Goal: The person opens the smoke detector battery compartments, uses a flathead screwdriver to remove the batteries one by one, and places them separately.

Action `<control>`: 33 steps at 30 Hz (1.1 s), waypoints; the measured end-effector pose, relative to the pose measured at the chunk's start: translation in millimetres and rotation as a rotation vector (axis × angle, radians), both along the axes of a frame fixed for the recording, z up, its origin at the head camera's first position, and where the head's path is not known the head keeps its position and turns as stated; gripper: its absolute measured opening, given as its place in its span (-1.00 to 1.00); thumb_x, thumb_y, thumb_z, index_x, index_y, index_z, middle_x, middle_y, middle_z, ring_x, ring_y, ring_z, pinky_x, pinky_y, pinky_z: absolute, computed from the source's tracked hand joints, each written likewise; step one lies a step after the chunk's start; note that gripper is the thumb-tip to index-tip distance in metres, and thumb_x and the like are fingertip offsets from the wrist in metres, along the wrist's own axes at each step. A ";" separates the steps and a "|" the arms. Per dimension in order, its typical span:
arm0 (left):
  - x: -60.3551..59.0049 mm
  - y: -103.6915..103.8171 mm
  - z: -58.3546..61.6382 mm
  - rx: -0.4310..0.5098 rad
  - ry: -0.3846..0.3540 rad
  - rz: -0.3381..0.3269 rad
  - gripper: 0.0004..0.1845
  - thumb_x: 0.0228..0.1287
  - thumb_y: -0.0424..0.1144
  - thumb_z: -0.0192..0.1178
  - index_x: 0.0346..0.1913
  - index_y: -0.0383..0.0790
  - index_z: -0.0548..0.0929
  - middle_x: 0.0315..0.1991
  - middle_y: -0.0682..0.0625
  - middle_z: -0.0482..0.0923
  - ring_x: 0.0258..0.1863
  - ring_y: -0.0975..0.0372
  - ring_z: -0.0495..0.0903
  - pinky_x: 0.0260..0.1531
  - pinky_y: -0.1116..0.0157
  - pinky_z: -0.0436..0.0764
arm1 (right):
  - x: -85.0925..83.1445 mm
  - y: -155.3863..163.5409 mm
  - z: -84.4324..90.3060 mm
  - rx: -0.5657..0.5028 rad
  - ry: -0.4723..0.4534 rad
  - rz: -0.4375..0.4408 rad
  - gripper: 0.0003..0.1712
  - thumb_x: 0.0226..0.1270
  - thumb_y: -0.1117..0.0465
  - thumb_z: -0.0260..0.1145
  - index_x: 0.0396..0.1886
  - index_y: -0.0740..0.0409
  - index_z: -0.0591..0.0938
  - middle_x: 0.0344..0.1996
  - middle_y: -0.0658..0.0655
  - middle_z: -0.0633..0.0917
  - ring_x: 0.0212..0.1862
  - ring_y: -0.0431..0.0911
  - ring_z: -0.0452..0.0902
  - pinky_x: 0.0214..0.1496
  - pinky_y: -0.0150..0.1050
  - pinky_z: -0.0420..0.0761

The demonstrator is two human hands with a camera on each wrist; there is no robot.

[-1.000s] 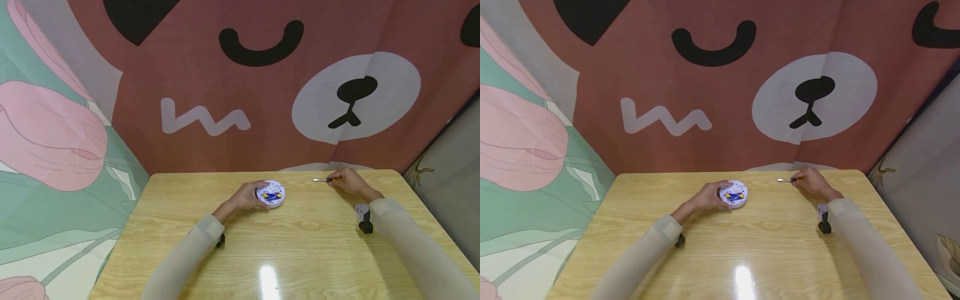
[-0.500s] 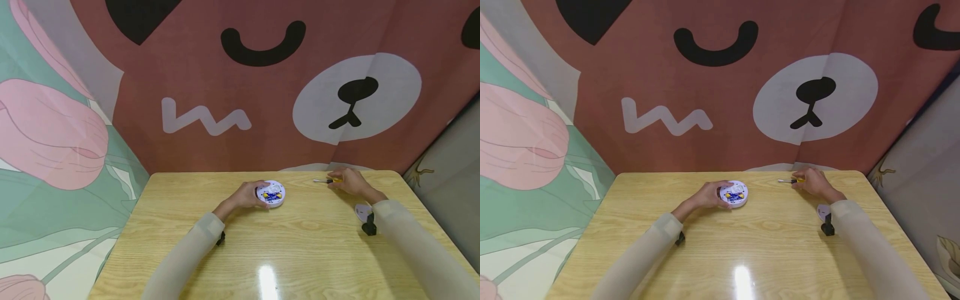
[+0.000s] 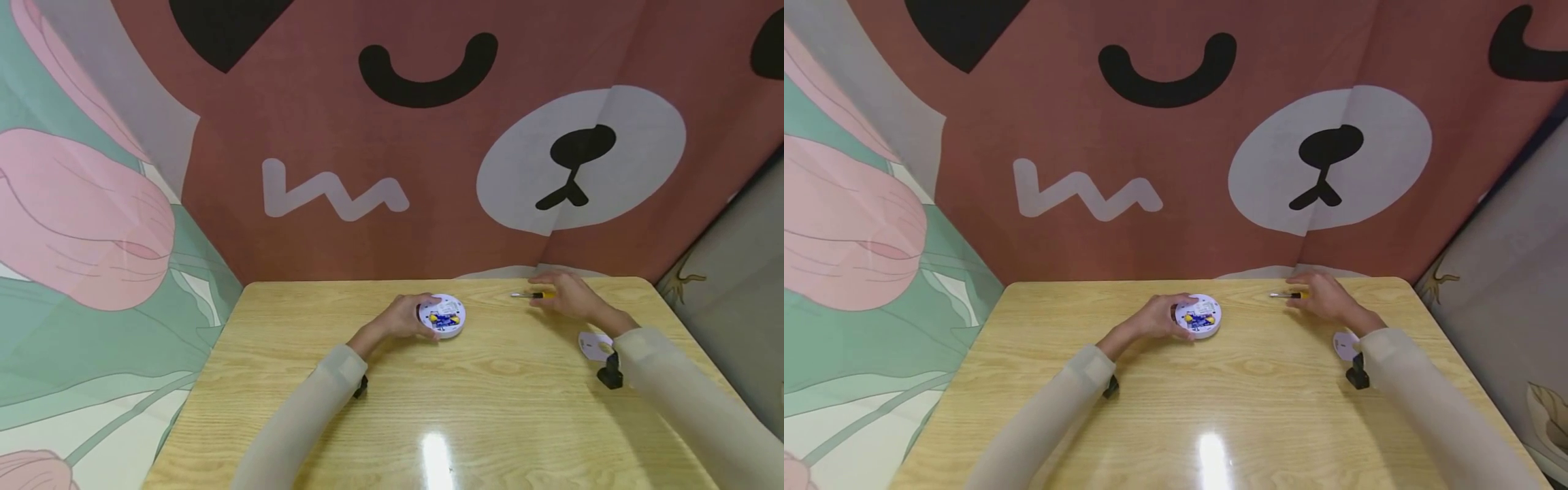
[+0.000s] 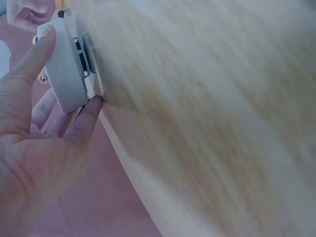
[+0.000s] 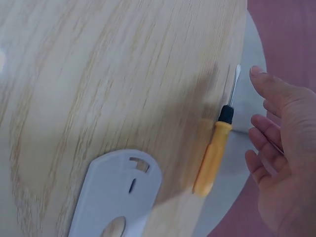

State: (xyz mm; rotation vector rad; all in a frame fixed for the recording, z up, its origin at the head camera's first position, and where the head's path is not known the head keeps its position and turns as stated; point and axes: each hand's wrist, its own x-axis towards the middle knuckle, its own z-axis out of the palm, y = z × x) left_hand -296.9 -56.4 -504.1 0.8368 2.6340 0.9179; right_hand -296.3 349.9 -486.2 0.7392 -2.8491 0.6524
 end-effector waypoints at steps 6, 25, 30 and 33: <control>0.0 -1.2 0.1 0.006 -0.007 -0.004 -0.04 0.00 -0.01 0.72 0.52 0.00 0.53 0.54 -0.04 0.43 0.48 0.07 0.45 0.57 -0.02 0.20 | 4.3 -13.6 9.4 0.005 -0.014 0.018 -0.34 0.25 0.19 0.63 0.27 0.41 0.66 0.22 0.45 0.68 0.28 0.41 0.55 0.26 0.37 0.55; -0.8 0.4 0.1 0.013 -0.006 -0.008 -0.04 0.01 -0.03 0.72 0.51 -0.04 0.53 0.55 -0.07 0.41 0.50 0.07 0.42 0.60 -0.04 0.13 | 16.6 -62.4 31.2 -0.058 0.048 0.159 -0.33 0.18 0.24 0.66 0.26 0.39 0.67 0.16 0.38 0.71 0.06 0.26 0.71 0.02 0.23 0.71; -0.2 0.6 0.8 0.012 -0.011 0.000 -0.04 0.00 -0.03 0.72 0.51 -0.05 0.53 0.56 -0.10 0.39 0.52 0.04 0.40 0.60 -0.03 0.14 | 19.8 -74.6 34.4 -0.060 0.136 0.216 -0.36 0.13 0.19 0.70 0.19 0.36 0.72 0.08 0.32 0.76 0.09 0.24 0.71 0.03 0.19 0.71; -0.4 0.9 1.0 0.014 -0.012 0.001 -0.04 -0.01 -0.04 0.73 0.51 -0.05 0.54 0.55 -0.11 0.40 0.52 0.03 0.40 0.60 -0.02 0.16 | 23.1 -82.0 36.2 -0.070 0.124 0.221 -0.38 0.12 0.22 0.70 0.17 0.36 0.73 0.08 0.33 0.77 0.12 0.25 0.70 0.06 0.21 0.70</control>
